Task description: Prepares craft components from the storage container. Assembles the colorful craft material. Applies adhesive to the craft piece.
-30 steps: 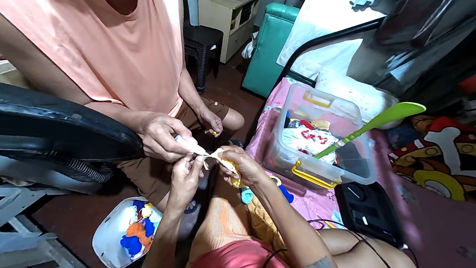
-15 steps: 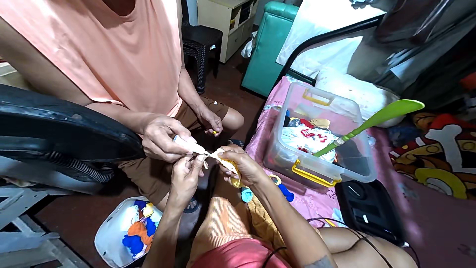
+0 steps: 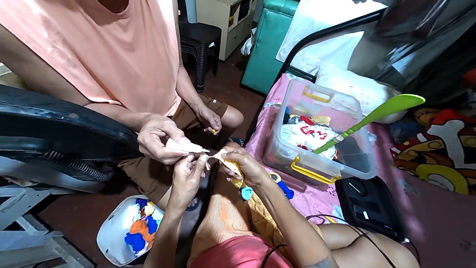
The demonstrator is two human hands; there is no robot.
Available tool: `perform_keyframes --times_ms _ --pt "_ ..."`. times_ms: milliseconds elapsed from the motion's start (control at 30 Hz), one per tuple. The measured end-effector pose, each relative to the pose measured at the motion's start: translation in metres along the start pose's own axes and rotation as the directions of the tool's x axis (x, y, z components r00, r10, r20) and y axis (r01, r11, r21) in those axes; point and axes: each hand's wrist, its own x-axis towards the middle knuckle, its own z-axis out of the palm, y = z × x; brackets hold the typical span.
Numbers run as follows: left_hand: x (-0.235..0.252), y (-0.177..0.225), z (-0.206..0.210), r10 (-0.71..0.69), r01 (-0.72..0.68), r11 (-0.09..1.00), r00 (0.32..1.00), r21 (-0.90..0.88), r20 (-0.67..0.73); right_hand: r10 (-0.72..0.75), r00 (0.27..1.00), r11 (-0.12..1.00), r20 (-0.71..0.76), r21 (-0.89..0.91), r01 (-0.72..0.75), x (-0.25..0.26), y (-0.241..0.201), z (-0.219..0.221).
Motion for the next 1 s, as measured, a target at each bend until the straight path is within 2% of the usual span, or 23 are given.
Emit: perform_keyframes --times_ms 167,467,1000 --pt "0.0 0.0014 -0.0006 -0.001 0.001 1.0 1.0 -0.008 -0.002 -0.015 1.0 1.0 0.001 -0.009 0.015 0.0003 0.0001 0.002" --pt "-0.0022 0.0013 -0.0001 0.009 -0.007 0.999 1.0 -0.054 0.022 -0.083 0.996 0.988 0.028 -0.129 0.086 -0.0073 -0.0002 -0.0015" --pt "-0.002 -0.0011 -0.0056 -0.005 0.005 0.998 1.0 -0.058 -0.003 -0.047 0.999 0.987 -0.004 -0.156 0.046 0.0001 -0.003 0.007"
